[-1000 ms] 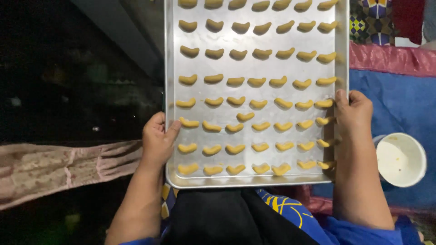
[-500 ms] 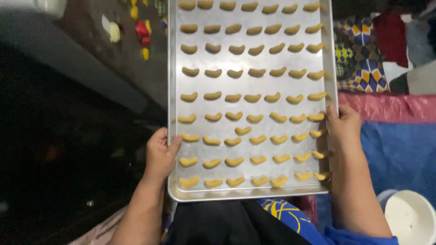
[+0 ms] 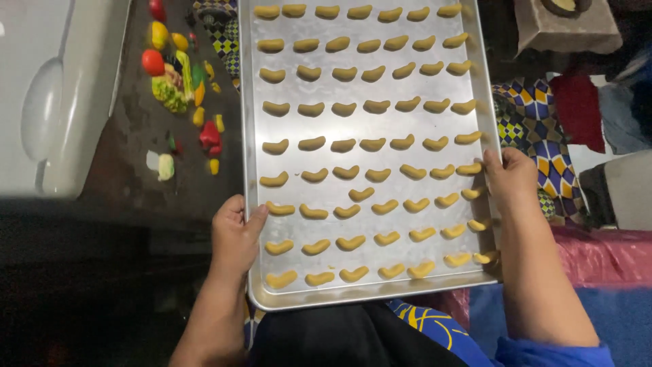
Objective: Hand-shaping small pieces of dough into crescent-shaped cookies, arranging them on a baking sheet, and then placing the completed tray into an industrial oven.
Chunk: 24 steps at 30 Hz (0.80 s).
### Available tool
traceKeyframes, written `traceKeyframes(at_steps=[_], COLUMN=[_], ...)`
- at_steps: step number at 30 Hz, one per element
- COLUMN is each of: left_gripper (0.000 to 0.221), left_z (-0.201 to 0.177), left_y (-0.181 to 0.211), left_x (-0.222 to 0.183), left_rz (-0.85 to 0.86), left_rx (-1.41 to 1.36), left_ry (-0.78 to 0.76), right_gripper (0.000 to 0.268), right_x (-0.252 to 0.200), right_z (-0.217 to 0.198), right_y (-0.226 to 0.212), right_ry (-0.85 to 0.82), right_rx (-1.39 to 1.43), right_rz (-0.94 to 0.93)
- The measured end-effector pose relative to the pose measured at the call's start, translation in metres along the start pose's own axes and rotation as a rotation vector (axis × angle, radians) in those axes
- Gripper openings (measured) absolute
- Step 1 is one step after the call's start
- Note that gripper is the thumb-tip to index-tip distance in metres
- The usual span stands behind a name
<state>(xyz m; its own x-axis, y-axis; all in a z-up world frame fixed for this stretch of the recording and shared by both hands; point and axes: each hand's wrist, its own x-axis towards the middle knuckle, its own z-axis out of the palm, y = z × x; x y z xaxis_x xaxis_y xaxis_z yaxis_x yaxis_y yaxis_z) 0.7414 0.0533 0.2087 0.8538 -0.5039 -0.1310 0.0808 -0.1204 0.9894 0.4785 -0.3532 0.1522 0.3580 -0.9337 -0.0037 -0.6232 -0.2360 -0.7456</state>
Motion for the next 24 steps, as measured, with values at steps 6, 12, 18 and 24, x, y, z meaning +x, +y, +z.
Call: traceKeyframes(at_steps=[6, 12, 18, 24], left_gripper=[0.008, 0.007, 0.009, 0.008], left_z=[0.007, 0.034, 0.083, 0.116], left_y=[0.016, 0.044, 0.063, 0.067], left_x=[0.115, 0.219, 0.318, 0.421], left_rz=[0.026, 0.029, -0.003, 0.069], left_rx=[-0.083, -0.079, 0.041, -0.105], left_ry=[-0.017, -0.076, -0.059, -0.014], right_gripper=[0.035, 0.029, 0.031, 0.027], right_x=[0.073, 0.160, 0.262, 0.397], right_z=[0.030, 0.053, 0.063, 0.094], right_y=[-0.094, -0.111, -0.136, -0.152], right_ry=[0.035, 0.057, 0.075, 0.065], right_rx=[-0.070, -0.005, -0.046, -0.024], right_rz=[0.149, 0.122, 0.167, 0.003])
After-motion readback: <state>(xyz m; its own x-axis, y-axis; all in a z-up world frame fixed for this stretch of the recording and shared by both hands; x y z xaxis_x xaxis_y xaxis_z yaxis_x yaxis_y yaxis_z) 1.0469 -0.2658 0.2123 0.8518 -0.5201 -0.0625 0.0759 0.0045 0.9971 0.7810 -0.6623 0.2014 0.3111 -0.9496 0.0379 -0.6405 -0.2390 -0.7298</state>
